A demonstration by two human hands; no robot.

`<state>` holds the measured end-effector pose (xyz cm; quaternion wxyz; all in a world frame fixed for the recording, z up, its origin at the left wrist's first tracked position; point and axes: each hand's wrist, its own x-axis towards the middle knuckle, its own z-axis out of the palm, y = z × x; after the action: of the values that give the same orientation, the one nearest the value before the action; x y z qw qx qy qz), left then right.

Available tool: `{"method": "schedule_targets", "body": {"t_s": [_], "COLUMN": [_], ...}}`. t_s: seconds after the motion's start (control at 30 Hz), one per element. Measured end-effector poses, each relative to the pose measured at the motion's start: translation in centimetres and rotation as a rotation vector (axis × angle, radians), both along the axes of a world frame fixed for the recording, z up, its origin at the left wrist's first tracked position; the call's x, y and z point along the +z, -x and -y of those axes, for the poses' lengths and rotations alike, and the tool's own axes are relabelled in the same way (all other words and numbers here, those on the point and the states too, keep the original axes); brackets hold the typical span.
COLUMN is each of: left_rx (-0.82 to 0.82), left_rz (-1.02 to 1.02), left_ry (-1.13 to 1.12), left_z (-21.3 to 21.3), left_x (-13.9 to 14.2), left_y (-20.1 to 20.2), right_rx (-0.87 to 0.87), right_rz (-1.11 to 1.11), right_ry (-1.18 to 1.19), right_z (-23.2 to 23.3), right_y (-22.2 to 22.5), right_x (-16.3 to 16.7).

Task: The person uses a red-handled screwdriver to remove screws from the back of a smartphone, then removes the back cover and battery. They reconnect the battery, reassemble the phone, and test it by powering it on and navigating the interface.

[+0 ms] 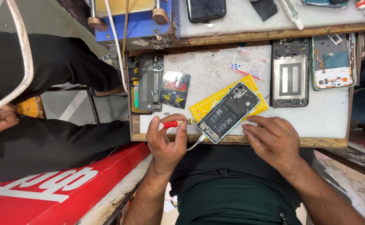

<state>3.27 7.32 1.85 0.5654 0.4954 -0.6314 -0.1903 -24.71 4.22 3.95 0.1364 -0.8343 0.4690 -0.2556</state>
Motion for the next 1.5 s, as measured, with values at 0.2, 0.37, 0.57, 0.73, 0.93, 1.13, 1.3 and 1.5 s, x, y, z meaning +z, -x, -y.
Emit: {"method": "schedule_targets", "body": {"t_s": [0.2, 0.37, 0.57, 0.73, 0.93, 1.13, 1.3, 1.5], "left_rx": [0.004, -0.015, -0.03, -0.101, -0.148, -0.162, -0.187, -0.179], "left_rz": [-0.021, -0.016, -0.046, -0.066, 0.009, 0.072, 0.074, 0.113], "left_ry": [-0.008, -0.011, -0.02, 0.002, 0.016, 0.031, 0.048, 0.04], "left_z": [-0.1, 0.1, 1.1, 3.4, 6.4, 8.4, 9.4, 9.8], "left_x": [-0.3, -0.3, -0.1, 0.3, 0.9, 1.2, 0.9, 0.7], "left_y": [0.3, 0.4, 2.6, 5.5, 6.6, 7.1, 7.6, 7.7], "right_rx": [0.045, -0.023, -0.148, -0.139, -0.221, -0.181, -0.163, -0.159], "right_rz": [0.003, -0.006, -0.022, 0.036, 0.009, -0.074, -0.075, -0.053], "right_ry": [-0.021, -0.033, 0.013, -0.048, -0.117, -0.11, -0.105, -0.118], "right_z": [0.1, 0.3, 0.2, 0.1, 0.5, 0.5, 0.5, 0.4], "right_y": [-1.1, -2.1, -3.2, -2.4, -0.3, -0.1, 0.3, 0.6], "right_x": [0.5, 0.5, 0.4, 0.8, 1.0, 0.1, -0.5, -0.9]}}
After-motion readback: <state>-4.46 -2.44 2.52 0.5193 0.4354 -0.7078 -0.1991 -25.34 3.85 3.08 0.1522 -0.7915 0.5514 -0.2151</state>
